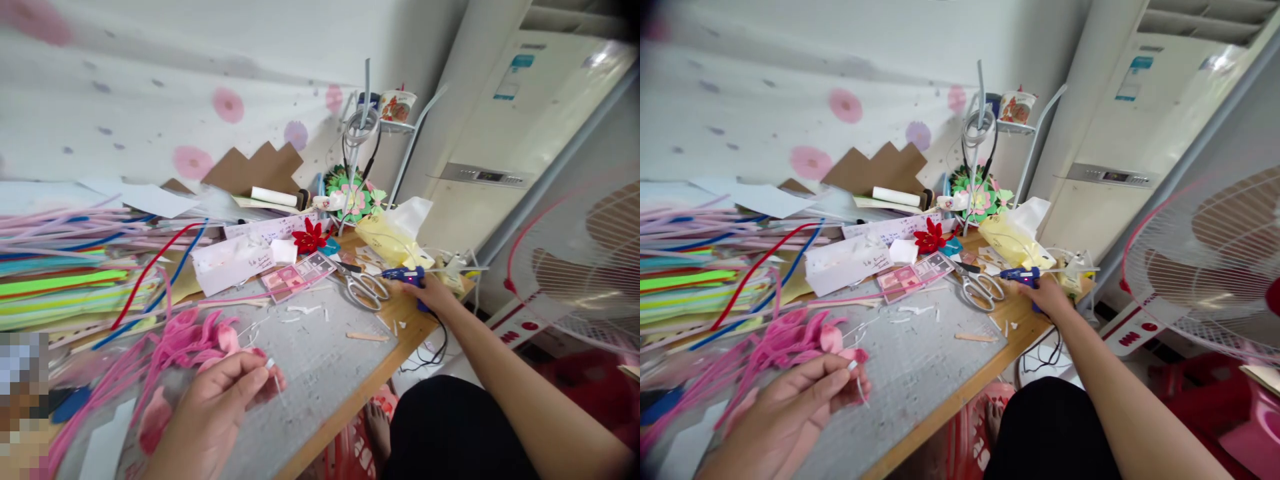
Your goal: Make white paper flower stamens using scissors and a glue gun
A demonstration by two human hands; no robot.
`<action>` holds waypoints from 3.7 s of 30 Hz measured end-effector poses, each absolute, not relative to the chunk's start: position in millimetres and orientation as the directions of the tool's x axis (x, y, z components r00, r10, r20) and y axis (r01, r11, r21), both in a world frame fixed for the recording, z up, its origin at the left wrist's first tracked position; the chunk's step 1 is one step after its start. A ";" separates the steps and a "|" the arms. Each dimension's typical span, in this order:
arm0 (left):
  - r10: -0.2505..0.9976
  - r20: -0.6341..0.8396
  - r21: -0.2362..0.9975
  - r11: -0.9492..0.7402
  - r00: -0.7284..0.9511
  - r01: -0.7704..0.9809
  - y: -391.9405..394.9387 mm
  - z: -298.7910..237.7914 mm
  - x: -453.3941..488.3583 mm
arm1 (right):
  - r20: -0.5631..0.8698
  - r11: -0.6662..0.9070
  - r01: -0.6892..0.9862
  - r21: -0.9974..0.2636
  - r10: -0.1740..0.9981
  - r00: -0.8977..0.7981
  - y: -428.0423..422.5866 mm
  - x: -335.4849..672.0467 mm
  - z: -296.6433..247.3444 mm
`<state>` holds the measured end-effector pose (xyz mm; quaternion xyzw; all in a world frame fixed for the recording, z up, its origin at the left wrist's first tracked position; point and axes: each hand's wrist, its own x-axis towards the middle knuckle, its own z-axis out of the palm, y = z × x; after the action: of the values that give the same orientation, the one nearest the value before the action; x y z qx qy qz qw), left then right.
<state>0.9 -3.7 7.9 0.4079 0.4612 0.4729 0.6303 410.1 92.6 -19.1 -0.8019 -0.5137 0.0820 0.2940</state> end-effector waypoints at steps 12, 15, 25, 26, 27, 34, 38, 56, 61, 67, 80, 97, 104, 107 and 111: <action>0.931 -0.218 0.786 0.346 0.293 -0.513 -5.5 1.4 -2.0 | 0.646 0.936 0.286 -0.204 0.348 -0.680 19.8 207.3 21.7; 0.928 -0.229 0.756 0.360 0.294 -0.547 -2.7 0.4 -3.4 | 0.583 0.930 0.247 -0.271 0.363 -0.727 18.7 180.1 20.1; 0.958 -0.227 0.799 0.287 0.178 -0.529 -2.0 -3.4 -2.3 | 0.611 0.862 0.239 -0.446 0.489 -0.623 24.5 167.3 21.2; 0.967 -0.206 0.825 0.255 0.152 -0.504 -3.1 -3.8 -2.0 | 0.594 0.808 0.227 -0.544 0.562 -0.577 25.0 166.5 21.9; 0.975 -0.181 0.854 0.220 0.128 -0.472 -4.1 -4.3 -2.0 | 0.550 0.728 0.215 -0.651 0.648 -0.527 25.3 165.5 22.1; 0.999 -0.052 0.929 0.054 0.015 -0.367 -6.7 -9.2 -2.6 | 0.176 0.221 0.087 -0.971 0.917 -0.358 20.5 151.3 10.4; 0.999 -0.030 0.939 0.022 -0.016 -0.343 -5.1 -9.9 -1.8 | 0.122 0.148 0.054 -0.988 0.936 -0.330 19.0 144.7 8.3; 0.999 0.021 0.989 -0.026 -0.040 -0.143 -5.0 -15.6 -4.0 | 0.087 0.135 0.166 -0.977 0.959 -0.271 18.5 142.2 15.1; 1.000 -0.025 0.975 0.025 0.006 -0.221 -6.7 -12.1 -2.5 | 0.069 0.104 0.088 -0.991 0.942 -0.329 19.1 149.6 16.0; 0.997 -0.034 0.985 0.044 0.062 -0.164 -5.7 -11.1 -4.8 | 0.021 -0.014 -0.087 -0.996 0.920 -0.391 26.6 158.1 11.3; 0.994 -0.029 0.998 0.023 0.101 0.058 -3.8 -8.0 -5.9 | -0.042 -0.027 0.039 -0.999 0.886 -0.461 27.3 159.4 20.5; 0.996 -0.011 0.974 -0.009 0.086 0.228 -4.1 1.1 -2.8 | 0.114 0.307 0.429 -0.849 0.901 -0.418 24.4 156.3 19.5; 0.995 -0.032 0.978 0.012 0.094 0.207 -3.3 -0.3 -4.5 | 0.017 0.180 0.302 -0.936 0.881 -0.473 25.6 160.2 20.2; 0.990 -0.065 0.988 0.047 0.128 0.145 -2.7 -2.8 -5.5 | -0.076 -0.007 0.134 -0.991 0.851 -0.520 27.1 164.5 19.2; 0.982 -0.082 0.997 0.080 0.173 0.018 -3.0 -3.4 -6.0 | -0.110 -0.111 0.030 -0.993 0.837 -0.536 28.6 167.1 16.1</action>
<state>-6.0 -3.0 -3.4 0.5237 0.4770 0.4312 0.5588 167.1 28.6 16.1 -0.3678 -0.5894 0.6484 0.3112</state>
